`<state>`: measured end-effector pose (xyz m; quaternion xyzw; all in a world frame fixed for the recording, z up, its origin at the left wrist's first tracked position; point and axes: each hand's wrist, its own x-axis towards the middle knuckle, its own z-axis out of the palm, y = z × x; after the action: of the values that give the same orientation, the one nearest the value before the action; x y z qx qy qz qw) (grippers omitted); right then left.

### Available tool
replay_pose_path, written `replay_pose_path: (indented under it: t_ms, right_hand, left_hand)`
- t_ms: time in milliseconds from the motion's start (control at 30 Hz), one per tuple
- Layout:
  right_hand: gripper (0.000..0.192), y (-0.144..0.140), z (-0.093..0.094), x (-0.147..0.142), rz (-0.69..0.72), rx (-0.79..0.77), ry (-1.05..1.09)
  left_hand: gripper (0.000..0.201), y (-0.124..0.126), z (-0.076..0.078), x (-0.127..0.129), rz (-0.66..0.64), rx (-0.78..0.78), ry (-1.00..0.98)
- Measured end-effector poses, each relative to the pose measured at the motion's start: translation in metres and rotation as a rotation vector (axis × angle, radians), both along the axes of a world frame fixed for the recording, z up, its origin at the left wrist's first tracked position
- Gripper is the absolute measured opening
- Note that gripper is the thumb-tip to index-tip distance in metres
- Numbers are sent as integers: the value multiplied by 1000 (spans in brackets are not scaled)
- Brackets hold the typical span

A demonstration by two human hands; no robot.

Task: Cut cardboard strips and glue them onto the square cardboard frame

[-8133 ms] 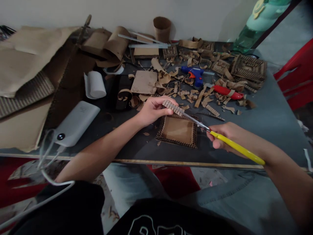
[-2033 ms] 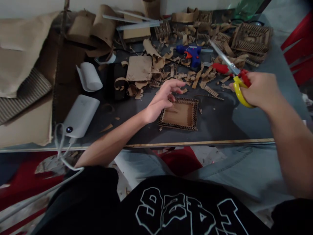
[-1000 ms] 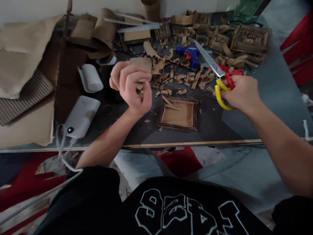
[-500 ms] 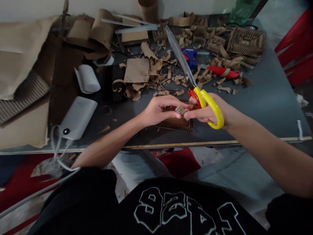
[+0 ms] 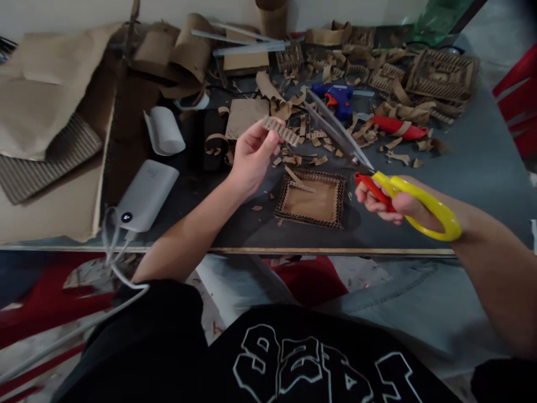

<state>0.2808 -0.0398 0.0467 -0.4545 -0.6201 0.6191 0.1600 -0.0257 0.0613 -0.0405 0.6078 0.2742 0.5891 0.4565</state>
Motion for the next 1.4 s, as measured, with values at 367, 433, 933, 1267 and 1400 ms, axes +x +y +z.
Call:
replay_pose_path:
  t_ms: [367, 433, 933, 1267, 1400]
  right_hand:
    - [82, 1, -3, -2, 246, 58, -87]
    - [81, 1, -2, -2, 259, 74, -98]
    - [83, -4, -10, -6, 123, 58, -163]
    - [83, -9, 2, -18, 61, 94, -349]
    - [78, -10, 0, -21, 57, 159, -352]
  left_hand:
    - [51, -11, 5, 5, -82, -95, 20]
    - [50, -9, 1, 5, -75, -51, 44]
    - [50, -11, -1, 7, -71, 4, 106]
    - [53, -12, 4, 8, -60, 21, 116]
    - [54, -12, 4, 8, -54, 12, 121]
